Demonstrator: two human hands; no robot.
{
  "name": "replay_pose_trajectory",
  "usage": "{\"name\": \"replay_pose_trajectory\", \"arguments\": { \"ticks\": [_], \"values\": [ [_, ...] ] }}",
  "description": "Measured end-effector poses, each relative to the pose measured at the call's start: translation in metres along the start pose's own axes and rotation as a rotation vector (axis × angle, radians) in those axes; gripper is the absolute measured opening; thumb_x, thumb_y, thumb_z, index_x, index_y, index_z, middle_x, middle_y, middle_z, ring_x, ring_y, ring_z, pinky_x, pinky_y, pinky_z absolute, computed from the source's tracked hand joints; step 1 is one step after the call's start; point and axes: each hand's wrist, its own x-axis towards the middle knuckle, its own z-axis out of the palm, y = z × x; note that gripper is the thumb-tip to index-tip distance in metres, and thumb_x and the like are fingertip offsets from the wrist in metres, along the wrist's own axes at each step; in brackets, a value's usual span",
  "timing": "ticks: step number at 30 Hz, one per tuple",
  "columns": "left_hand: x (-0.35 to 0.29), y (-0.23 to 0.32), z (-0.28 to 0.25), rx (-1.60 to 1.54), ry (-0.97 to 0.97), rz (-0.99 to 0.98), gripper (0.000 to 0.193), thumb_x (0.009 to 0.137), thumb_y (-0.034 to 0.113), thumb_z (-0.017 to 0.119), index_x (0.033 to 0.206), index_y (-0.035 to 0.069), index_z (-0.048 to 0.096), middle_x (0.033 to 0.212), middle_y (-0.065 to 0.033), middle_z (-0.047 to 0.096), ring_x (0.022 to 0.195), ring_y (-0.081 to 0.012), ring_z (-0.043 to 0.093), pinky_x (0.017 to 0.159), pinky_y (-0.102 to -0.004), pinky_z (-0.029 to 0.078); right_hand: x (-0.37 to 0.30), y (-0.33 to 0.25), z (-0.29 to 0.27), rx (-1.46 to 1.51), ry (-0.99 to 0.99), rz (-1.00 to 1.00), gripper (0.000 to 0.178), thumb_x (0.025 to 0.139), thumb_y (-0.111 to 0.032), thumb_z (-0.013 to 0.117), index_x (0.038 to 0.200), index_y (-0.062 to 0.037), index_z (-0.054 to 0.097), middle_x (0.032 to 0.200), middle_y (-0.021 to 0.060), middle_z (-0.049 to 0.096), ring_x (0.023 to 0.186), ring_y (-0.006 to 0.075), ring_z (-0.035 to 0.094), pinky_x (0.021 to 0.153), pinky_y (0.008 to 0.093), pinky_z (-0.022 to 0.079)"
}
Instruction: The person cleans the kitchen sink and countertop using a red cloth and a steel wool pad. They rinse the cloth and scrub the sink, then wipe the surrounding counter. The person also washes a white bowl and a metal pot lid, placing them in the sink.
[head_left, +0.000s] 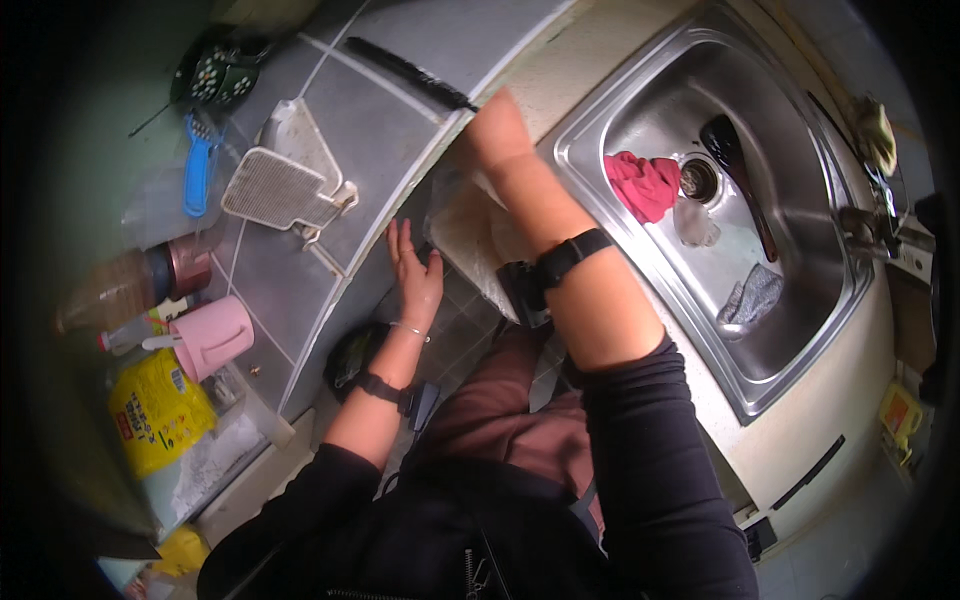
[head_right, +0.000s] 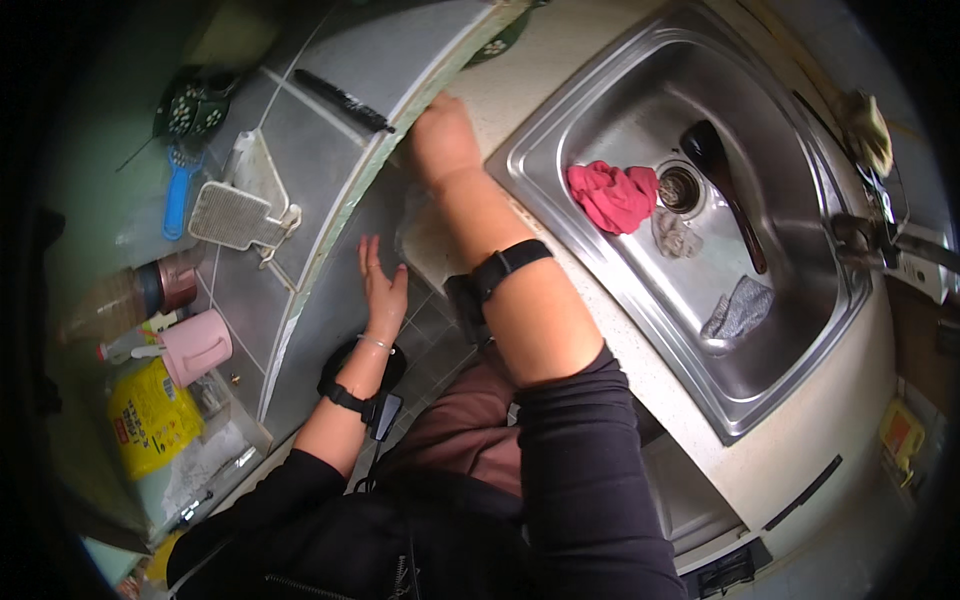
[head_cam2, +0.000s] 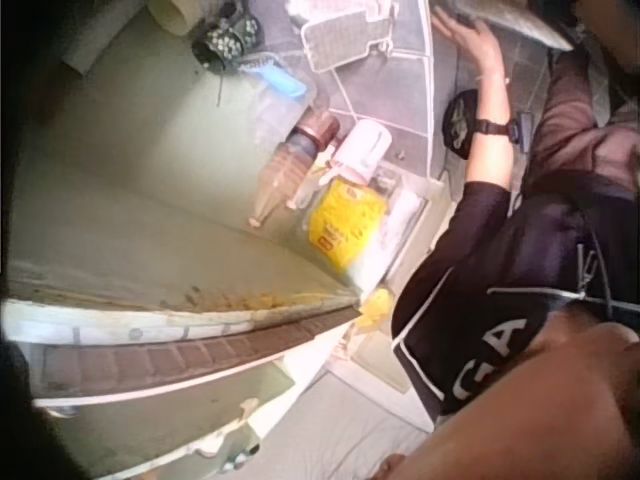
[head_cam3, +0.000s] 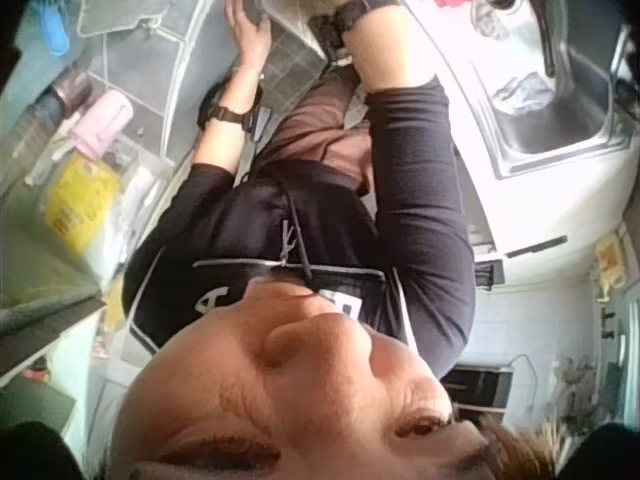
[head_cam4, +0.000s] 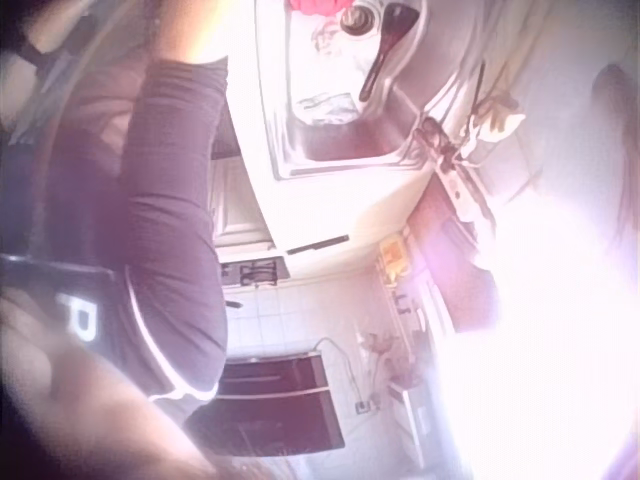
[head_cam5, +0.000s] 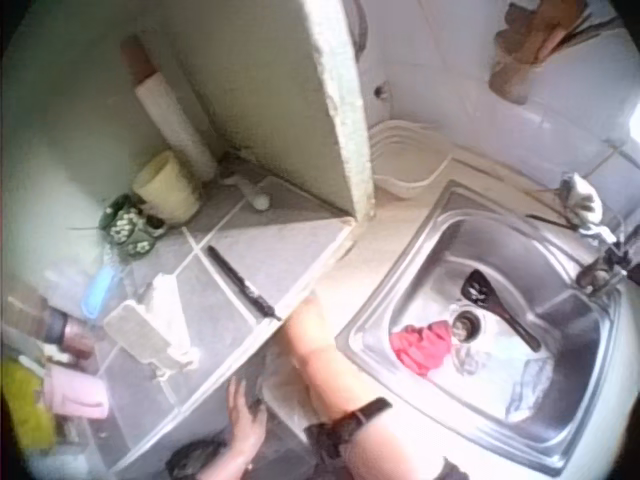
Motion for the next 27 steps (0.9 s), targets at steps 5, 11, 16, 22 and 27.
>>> {"name": "replay_pose_trajectory", "arguments": {
  "ticks": [5, 11, 16, 22, 27],
  "values": [
    [0.017, 0.050, -0.011, -0.123, 0.081, 0.140, 0.062, 0.087, 0.002, 0.058, 0.143, 0.001, 0.033, 0.148, -0.0230, 0.032, 0.138, -0.0397, 0.031, 0.114, -0.0463, 0.026, -0.081, -0.007, -0.020, -0.213, 0.039, -0.218, 0.036, 0.078, -0.009, 0.056, 0.112, -0.0033, 0.066, 0.114, 0.0124, 0.060, 0.113, 0.0301, 0.054, 0.098, 0.0379, 0.044],
    [0.055, 0.110, 0.001, -0.164, 0.046, 0.377, 0.058, 0.094, 0.013, 0.055, 0.145, 0.000, 0.030, 0.153, -0.0196, 0.029, 0.144, -0.0392, 0.021, 0.117, -0.0470, 0.019, -0.195, -0.005, -0.112, -0.176, -0.160, -0.171, 0.042, 0.074, -0.007, 0.058, 0.115, -0.0040, 0.066, 0.113, 0.0099, 0.060, 0.111, 0.0281, 0.054, 0.097, 0.0385, 0.045],
    [0.081, 0.140, 0.035, 0.113, 0.020, 0.528, 0.067, 0.095, 0.025, 0.055, 0.148, -0.002, 0.025, 0.154, -0.0243, 0.022, 0.142, -0.0460, 0.020, 0.116, -0.0508, 0.018, -0.265, -0.011, -0.154, -0.067, -0.075, -0.059, 0.040, 0.072, -0.006, 0.059, 0.111, -0.0049, 0.068, 0.110, 0.0096, 0.062, 0.108, 0.0277, 0.057, 0.092, 0.0389, 0.048],
    [0.086, 0.165, 0.058, 0.136, -0.009, 0.625, 0.070, 0.097, 0.037, 0.052, 0.148, -0.001, 0.025, 0.155, -0.0239, 0.021, 0.143, -0.0428, 0.021, 0.115, -0.0512, 0.018, -0.364, 0.012, -0.252, -0.364, 0.495, 0.542, 0.039, 0.077, 0.007, 0.061, 0.114, -0.0031, 0.066, 0.115, 0.0135, 0.060, 0.110, 0.0299, 0.057, 0.096, 0.0399, 0.044],
    [0.085, 0.185, 0.079, 0.246, -0.029, 0.712, 0.069, 0.097, 0.040, 0.050, 0.148, 0.000, 0.026, 0.155, -0.0211, 0.024, 0.142, -0.0395, 0.024, 0.114, -0.0487, 0.022, -0.438, 0.031, -0.307, -0.612, 0.722, 0.765, 0.034, 0.081, 0.004, 0.064, 0.114, -0.0036, 0.067, 0.109, 0.0131, 0.062, 0.106, 0.0288, 0.058, 0.095, 0.0378, 0.045]
  ]
}}
